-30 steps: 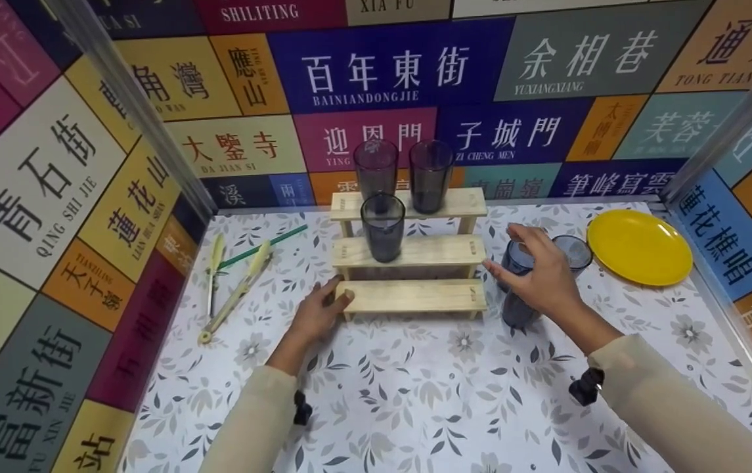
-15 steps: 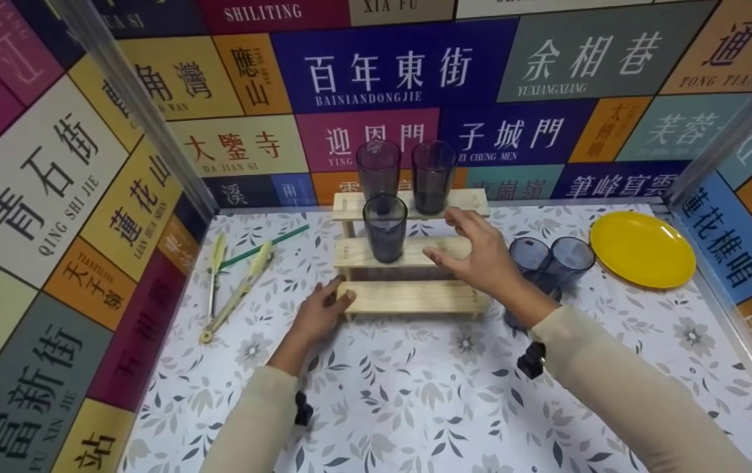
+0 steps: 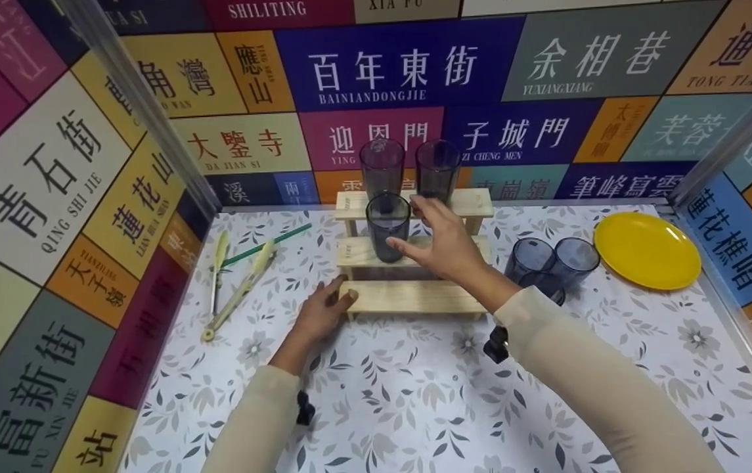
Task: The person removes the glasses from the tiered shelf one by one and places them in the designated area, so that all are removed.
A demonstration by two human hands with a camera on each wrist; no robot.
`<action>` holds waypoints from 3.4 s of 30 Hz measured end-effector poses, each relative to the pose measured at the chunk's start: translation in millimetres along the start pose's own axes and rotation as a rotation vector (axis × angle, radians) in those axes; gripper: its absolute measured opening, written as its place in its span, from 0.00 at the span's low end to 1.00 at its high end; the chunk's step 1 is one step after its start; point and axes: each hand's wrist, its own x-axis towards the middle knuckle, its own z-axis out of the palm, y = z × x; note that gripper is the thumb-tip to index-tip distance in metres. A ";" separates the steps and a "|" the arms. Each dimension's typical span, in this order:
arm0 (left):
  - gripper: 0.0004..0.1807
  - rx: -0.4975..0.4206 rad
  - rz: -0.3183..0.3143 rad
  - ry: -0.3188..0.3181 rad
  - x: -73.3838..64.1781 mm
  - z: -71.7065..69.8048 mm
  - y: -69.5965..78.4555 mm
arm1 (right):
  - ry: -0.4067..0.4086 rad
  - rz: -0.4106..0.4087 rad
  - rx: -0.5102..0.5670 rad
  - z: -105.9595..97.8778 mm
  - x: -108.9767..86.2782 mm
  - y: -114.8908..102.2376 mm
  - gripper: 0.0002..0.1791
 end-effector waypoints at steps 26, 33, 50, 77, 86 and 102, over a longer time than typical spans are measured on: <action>0.41 -0.028 -0.028 -0.016 -0.6 -3.4 -0.8 | 0.109 0.084 0.050 37.1 27.4 -21.7 0.52; 0.40 -0.025 -0.022 -0.004 -2.2 -3.6 -0.1 | 0.115 0.078 0.086 37.3 28.4 -22.8 0.49; 0.40 -0.051 -0.068 -0.009 -1.2 0.5 2.1 | 0.136 0.038 0.050 19.2 20.3 -16.8 0.51; 0.41 -0.012 -0.091 -0.007 0.9 1.6 2.8 | 0.193 -0.060 0.046 -28.3 0.5 0.7 0.45; 0.40 -0.008 -0.066 -0.006 -1.9 0.6 3.0 | 0.203 -0.041 0.020 -43.9 -8.6 9.9 0.46; 0.42 -0.011 -0.007 -0.013 -0.9 -1.0 -0.3 | 0.221 -0.054 0.013 -64.9 -24.1 27.8 0.48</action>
